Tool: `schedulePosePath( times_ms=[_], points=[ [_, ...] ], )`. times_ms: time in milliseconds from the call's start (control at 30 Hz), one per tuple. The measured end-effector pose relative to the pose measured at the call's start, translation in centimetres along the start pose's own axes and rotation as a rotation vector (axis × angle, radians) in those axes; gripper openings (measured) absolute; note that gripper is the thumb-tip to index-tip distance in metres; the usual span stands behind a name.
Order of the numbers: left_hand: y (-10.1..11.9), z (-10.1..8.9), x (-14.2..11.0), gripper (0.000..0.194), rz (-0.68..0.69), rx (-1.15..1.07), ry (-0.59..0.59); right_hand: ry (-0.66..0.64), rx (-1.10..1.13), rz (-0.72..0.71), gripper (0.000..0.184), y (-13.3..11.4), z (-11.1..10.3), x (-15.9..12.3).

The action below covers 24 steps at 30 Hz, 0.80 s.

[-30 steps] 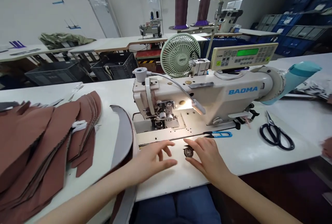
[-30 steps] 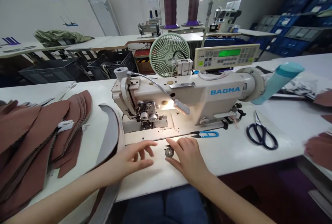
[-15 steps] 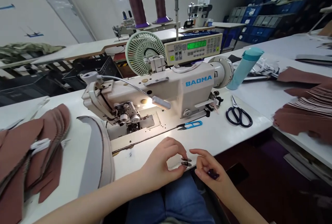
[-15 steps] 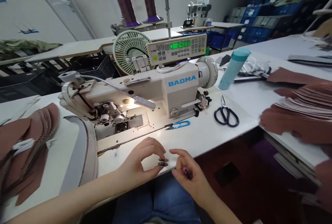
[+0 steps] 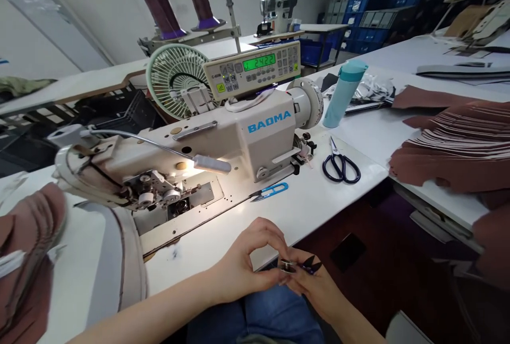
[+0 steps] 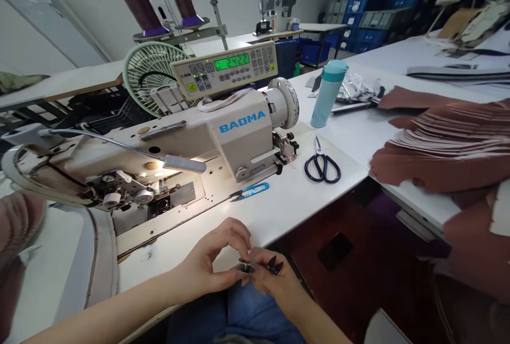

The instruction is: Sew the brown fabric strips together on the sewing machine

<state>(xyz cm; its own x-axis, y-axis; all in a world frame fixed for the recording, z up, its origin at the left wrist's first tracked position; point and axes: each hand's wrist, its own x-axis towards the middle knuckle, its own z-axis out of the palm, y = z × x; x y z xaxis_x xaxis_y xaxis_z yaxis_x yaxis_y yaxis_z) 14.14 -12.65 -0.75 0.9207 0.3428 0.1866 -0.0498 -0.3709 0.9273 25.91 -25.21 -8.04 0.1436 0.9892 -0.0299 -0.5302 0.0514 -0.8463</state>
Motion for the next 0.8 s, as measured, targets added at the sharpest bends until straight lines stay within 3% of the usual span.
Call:
schedulePosePath(
  times_ms=[200, 333, 467, 633, 667, 800],
  points=[
    [-0.8, 0.8, 0.2, 0.025, -0.019, 0.137, -0.142, 0.073, -0.211, -0.023, 0.037, -0.1, -2.1, -1.6],
    [-0.8, 0.9, 0.5, 0.026, -0.085, 0.149, -0.156, 0.087, -0.306, 0.007, 0.040, -0.2, -2.3, -1.9],
    [-0.5, 0.4, 0.5, 0.023, -0.143, 0.074, -0.176, 0.198, -0.387, 0.199, 0.041, 2.3, -3.8, -2.4],
    [-0.9, -1.2, -0.1, 0.016, -0.205, 0.040, -0.162, 0.281, -0.527, 0.355, 0.030, 6.5, -8.8, -2.1],
    [-1.1, -1.4, -0.1, 0.015, -0.218, 0.034, -0.151, 0.311, -0.568, 0.374, 0.024, 6.7, -10.1, -1.6],
    [-1.8, -1.8, 0.2, 0.011, -0.273, -0.030, -0.102, 0.445, -0.760, 0.329, 0.033, 4.7, -14.7, 1.1]
  ],
)
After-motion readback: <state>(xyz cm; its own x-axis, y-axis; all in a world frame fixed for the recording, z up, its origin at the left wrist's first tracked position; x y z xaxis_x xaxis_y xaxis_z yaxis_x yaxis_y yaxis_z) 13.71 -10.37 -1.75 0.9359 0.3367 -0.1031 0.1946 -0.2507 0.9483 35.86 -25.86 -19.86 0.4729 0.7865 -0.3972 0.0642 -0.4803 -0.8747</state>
